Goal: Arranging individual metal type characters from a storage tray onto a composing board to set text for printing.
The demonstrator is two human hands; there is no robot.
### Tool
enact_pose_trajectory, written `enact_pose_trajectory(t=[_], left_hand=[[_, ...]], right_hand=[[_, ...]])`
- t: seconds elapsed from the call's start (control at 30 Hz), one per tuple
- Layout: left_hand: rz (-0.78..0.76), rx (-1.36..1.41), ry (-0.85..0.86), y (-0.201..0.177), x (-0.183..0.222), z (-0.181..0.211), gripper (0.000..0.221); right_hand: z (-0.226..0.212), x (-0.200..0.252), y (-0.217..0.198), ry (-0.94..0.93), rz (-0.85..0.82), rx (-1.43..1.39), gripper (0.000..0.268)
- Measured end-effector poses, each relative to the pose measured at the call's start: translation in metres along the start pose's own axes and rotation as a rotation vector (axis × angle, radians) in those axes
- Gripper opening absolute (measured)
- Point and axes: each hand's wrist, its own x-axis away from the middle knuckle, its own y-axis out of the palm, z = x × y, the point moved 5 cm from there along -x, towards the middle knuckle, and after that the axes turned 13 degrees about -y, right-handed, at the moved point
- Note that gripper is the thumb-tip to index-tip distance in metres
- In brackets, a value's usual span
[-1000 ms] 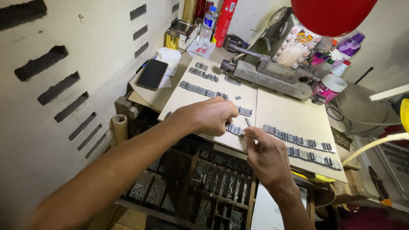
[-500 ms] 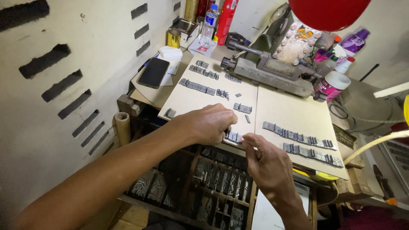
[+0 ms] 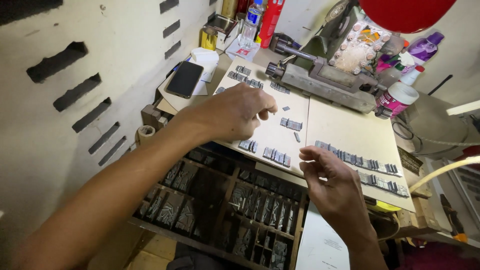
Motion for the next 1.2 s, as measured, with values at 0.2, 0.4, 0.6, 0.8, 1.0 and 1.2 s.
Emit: enact_pose_trajectory(t=[0.2,0.4,0.6,0.8,1.0,1.2], left_hand=[[0.010,-0.014,0.013,0.011,0.009,-0.003,0.036],[-0.017,-0.078,0.033,0.029,0.002,-0.004,0.046],[-0.152,-0.042,-0.073,0.040,0.006,0.012,0.050],[-0.223,-0.134,-0.135,0.046,0.007,0.019,0.026],[-0.142,-0.065,-0.030,0.034,0.012,0.031,0.034],[-0.136,-0.018,-0.046,0.041,0.011,0.026,0.031]], right_hand=[[-0.004,-0.003,0.002,-0.052,-0.028,0.021,0.036],[-0.006,-0.007,0.003,-0.017,-0.067,0.009,0.036],[-0.002,-0.011,0.010,0.081,-0.147,0.003,0.042],[0.003,-0.017,0.014,0.160,-0.215,-0.037,0.054],[-0.002,-0.026,0.014,0.124,-0.208,-0.082,0.063],[-0.006,-0.033,0.016,0.109,-0.226,-0.126,0.065]])
